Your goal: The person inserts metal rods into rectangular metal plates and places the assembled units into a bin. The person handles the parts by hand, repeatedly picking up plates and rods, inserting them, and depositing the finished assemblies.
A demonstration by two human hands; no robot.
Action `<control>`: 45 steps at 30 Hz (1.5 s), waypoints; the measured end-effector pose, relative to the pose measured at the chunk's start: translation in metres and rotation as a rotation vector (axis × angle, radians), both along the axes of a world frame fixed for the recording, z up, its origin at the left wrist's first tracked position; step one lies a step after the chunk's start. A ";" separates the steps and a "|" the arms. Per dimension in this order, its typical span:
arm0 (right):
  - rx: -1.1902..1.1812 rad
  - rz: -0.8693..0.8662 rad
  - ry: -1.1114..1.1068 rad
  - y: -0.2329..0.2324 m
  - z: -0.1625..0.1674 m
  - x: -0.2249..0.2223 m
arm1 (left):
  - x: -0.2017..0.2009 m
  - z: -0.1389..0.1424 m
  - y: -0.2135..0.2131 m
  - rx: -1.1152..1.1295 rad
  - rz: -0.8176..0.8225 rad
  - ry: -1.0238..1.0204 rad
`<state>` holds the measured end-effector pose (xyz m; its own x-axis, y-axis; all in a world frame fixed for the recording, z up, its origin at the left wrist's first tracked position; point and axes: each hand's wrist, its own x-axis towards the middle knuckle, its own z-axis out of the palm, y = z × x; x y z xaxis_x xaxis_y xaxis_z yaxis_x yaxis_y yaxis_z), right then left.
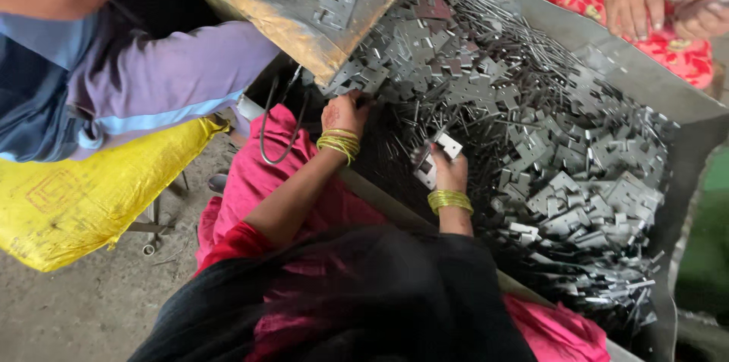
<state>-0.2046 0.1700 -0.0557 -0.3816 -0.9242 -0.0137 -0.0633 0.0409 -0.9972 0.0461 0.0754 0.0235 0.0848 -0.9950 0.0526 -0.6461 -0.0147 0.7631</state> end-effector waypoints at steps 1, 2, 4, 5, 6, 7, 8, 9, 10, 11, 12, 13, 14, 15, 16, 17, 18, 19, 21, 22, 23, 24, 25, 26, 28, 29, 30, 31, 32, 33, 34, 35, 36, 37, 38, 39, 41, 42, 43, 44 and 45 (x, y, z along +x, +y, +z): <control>-0.053 -0.010 -0.222 0.012 -0.004 -0.009 | -0.009 0.005 0.005 0.024 -0.021 0.055; 0.024 -0.074 -0.333 0.019 -0.007 -0.017 | -0.021 0.010 0.010 0.044 -0.037 0.109; 0.174 -0.197 -0.565 0.032 -0.009 -0.025 | -0.047 0.023 0.024 0.085 -0.099 0.206; 0.180 -0.203 -0.576 0.037 -0.009 -0.027 | -0.063 0.027 0.036 0.111 -0.146 0.254; 0.179 -0.205 -0.589 0.041 -0.009 -0.028 | -0.078 0.030 0.045 0.130 -0.194 0.299; 0.180 -0.211 -0.606 0.044 -0.008 -0.028 | -0.091 0.030 0.055 0.126 -0.218 0.302; 0.201 -0.224 -0.735 0.048 -0.008 -0.027 | -0.106 0.027 0.068 0.132 -0.248 0.308; 0.196 -0.222 -0.816 0.050 -0.007 -0.025 | -0.119 0.021 0.080 0.139 -0.281 0.316; 0.183 -0.217 -0.844 0.053 -0.008 -0.023 | -0.127 0.012 0.091 -0.079 -0.258 0.204; 0.152 -0.225 -0.816 0.054 -0.011 -0.020 | -0.137 0.001 0.101 -0.300 -0.238 0.100; 0.109 -0.245 -0.751 0.054 -0.014 -0.017 | -0.147 -0.010 0.109 -0.525 -0.218 0.000; 0.070 -0.269 -0.648 0.054 -0.016 -0.013 | -0.155 -0.021 0.116 -0.347 -0.279 0.067; 0.073 -0.283 -0.513 0.051 -0.017 -0.010 | -0.160 -0.031 0.120 -0.166 -0.333 0.127; 0.105 -0.301 -0.376 0.050 -0.015 -0.010 | -0.162 -0.040 0.121 0.014 -0.379 0.179; 0.188 -0.323 -0.222 0.047 -0.011 -0.012 | -0.160 -0.046 0.120 0.144 -0.395 0.353; 0.246 -0.295 -0.052 0.048 -0.004 -0.020 | -0.155 -0.050 0.118 0.274 -0.406 0.527; 0.297 -0.266 0.117 0.046 0.006 -0.032 | -0.148 -0.051 0.114 0.400 -0.417 0.698; 0.350 -0.235 0.288 0.046 0.018 -0.044 | -0.138 -0.050 0.110 0.358 -0.391 0.643; 0.429 -0.417 1.269 0.055 0.049 -0.099 | -0.113 -0.044 0.103 0.277 -0.336 0.539; 0.713 -0.372 1.230 0.060 0.064 -0.129 | -0.102 -0.040 0.100 0.191 -0.312 0.463; 0.899 -0.220 1.401 0.067 0.078 -0.159 | -0.092 -0.037 0.101 0.106 -0.281 0.387; 0.678 -0.180 1.587 0.074 0.089 -0.183 | -0.085 -0.032 0.102 0.024 -0.247 0.307; 0.444 -0.135 1.757 0.079 0.093 -0.196 | -0.082 -0.029 0.104 -0.019 -0.266 0.382; 0.543 -0.003 1.695 0.082 0.094 -0.205 | -0.080 -0.026 0.106 -0.062 -0.281 0.459; 0.734 0.244 1.558 0.087 0.107 -0.223 | -0.083 -0.020 0.112 -0.080 -0.286 0.482; 0.707 0.300 1.576 0.086 0.113 -0.226 | -0.085 -0.018 0.115 -0.054 -0.271 0.428; 0.677 0.363 1.589 0.084 0.118 -0.225 | -0.087 -0.016 0.116 -0.023 -0.253 0.369; 0.649 0.431 1.602 0.082 0.125 -0.224 | -0.089 -0.014 0.117 -0.004 -0.255 0.350; 0.580 0.486 1.645 0.081 0.132 -0.222 | -0.091 -0.012 0.117 0.011 -0.256 0.329; 0.496 0.542 1.688 0.079 0.137 -0.216 | -0.092 -0.010 0.116 0.017 -0.250 0.305; 0.396 0.605 1.732 0.072 0.138 -0.207 | -0.091 -0.008 0.114 0.043 -0.236 0.329; 0.265 0.591 1.754 0.071 0.136 -0.193 | -0.092 -0.006 0.113 0.068 -0.215 0.350; 0.128 0.571 1.768 0.068 0.132 -0.177 | -0.090 -0.005 0.111 0.053 -0.216 0.479; 0.158 0.442 1.648 0.063 0.127 -0.161 | -0.089 -0.002 0.110 0.028 -0.224 0.615; 0.201 0.319 1.516 0.063 0.116 -0.138 | -0.086 -0.001 0.109 0.027 -0.176 0.667; 0.258 0.198 1.381 0.063 0.112 -0.123 | -0.084 0.001 0.108 0.033 -0.139 0.725; 0.070 0.002 0.720 0.050 0.090 -0.081 | -0.075 0.003 0.107 0.000 -0.065 0.782; -0.004 -0.101 0.383 0.046 0.081 -0.063 | -0.068 0.004 0.107 -0.042 -0.034 0.780; 0.177 -0.148 0.612 0.045 0.076 -0.050 | -0.061 0.005 0.106 -0.077 -0.016 0.781; 0.374 -0.201 0.839 0.048 0.071 -0.039 | -0.053 0.005 0.105 -0.031 -0.013 0.883; 0.436 -0.223 1.057 0.050 0.069 -0.033 | -0.045 0.005 0.103 0.013 -0.011 0.987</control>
